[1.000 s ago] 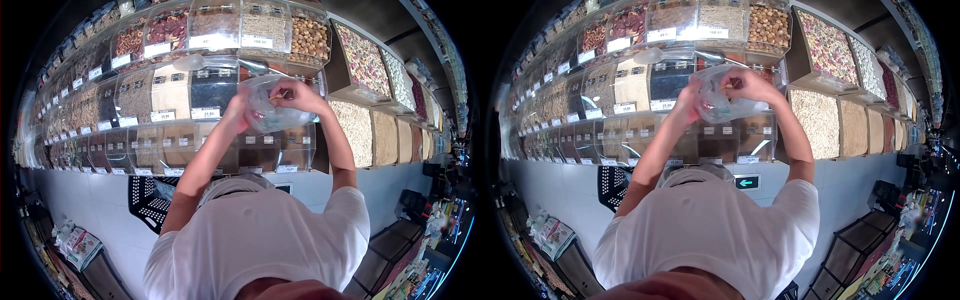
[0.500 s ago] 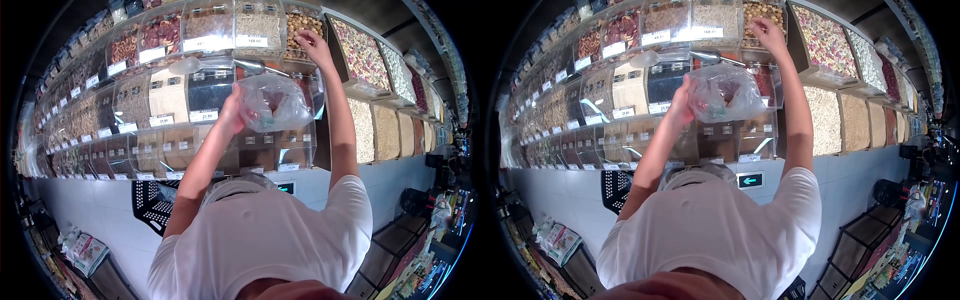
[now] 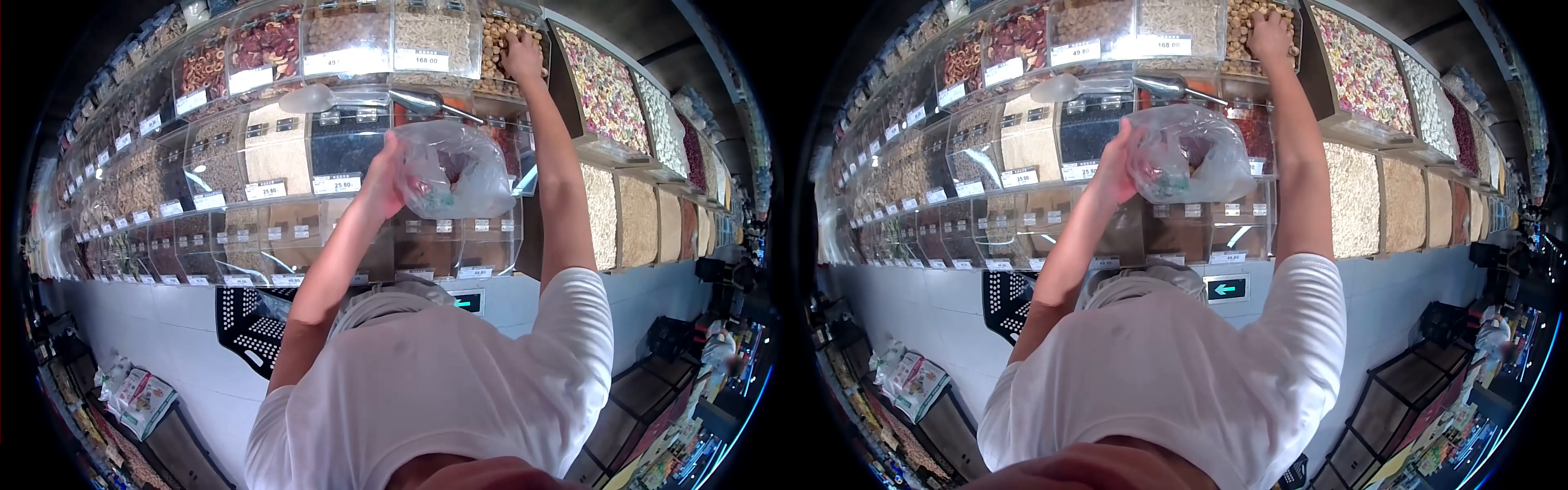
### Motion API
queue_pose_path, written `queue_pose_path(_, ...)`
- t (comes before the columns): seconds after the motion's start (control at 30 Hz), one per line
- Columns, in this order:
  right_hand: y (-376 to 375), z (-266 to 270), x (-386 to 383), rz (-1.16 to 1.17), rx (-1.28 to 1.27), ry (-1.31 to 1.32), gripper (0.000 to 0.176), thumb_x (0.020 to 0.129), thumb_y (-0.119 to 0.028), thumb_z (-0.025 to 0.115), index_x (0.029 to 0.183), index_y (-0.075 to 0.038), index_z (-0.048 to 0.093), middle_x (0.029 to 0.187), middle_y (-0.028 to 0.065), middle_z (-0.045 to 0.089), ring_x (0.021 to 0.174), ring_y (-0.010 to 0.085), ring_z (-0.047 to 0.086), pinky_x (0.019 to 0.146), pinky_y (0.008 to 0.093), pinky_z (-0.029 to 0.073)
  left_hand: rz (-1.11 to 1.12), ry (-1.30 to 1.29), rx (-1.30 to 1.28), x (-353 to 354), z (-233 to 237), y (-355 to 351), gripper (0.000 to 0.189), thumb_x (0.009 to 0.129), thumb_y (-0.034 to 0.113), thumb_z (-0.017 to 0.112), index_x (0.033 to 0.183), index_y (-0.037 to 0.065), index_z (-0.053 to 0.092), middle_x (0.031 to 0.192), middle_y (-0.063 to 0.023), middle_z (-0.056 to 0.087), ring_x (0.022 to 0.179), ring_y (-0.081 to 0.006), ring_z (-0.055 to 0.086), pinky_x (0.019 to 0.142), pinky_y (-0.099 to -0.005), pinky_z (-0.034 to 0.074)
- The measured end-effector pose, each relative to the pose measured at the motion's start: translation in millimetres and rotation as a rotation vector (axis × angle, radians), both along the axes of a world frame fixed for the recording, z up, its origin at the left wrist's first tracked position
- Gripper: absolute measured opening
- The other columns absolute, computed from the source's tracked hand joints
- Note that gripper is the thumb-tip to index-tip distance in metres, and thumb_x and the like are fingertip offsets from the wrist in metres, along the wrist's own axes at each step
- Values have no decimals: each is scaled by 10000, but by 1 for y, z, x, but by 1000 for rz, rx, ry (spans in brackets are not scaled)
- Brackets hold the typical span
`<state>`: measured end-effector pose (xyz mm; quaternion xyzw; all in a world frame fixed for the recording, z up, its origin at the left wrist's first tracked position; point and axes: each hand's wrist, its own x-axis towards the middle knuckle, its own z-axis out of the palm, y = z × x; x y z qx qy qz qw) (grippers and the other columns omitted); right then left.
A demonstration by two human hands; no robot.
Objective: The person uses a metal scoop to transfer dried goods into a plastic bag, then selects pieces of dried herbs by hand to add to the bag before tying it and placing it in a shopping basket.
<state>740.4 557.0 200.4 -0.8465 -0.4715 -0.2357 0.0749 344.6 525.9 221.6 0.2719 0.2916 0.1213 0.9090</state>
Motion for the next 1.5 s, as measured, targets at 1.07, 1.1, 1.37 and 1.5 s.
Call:
queue_pose_path(1.07,14,9,17,206,-101,271,382,820,-178,607,1201,-169,586,1187,198,532,1086,414,553,910,472,482,-38,-33,8,6,-10,1,721,936,648,293,1373,81,373,1102,-99,592,742,-125,589,642,-291,518)
queue_pose_path(1.1,15,5,15,198,-79,259,383,829,-186,610,1211,-174,580,1179,193,535,1083,401,554,916,461,476,-43,-33,16,6,-5,0,715,940,645,281,1374,84,375,1097,-96,592,742,-123,589,645,-289,521)
queue_pose_path(1.37,2,5,-1,194,-60,161,386,836,-247,659,1206,-188,567,1113,199,551,1040,378,563,862,457,489,-47,-29,4,7,-7,1,706,946,638,275,1391,96,360,1108,-84,590,752,-116,580,646,-288,521)
queue_pose_path(1.5,-1,10,-2,212,26,231,370,820,-221,668,1168,-147,567,1076,211,548,962,392,592,799,459,513,-28,-14,-14,8,-3,-1,729,942,642,286,1418,92,321,1125,-89,588,695,-104,564,641,-286,518)
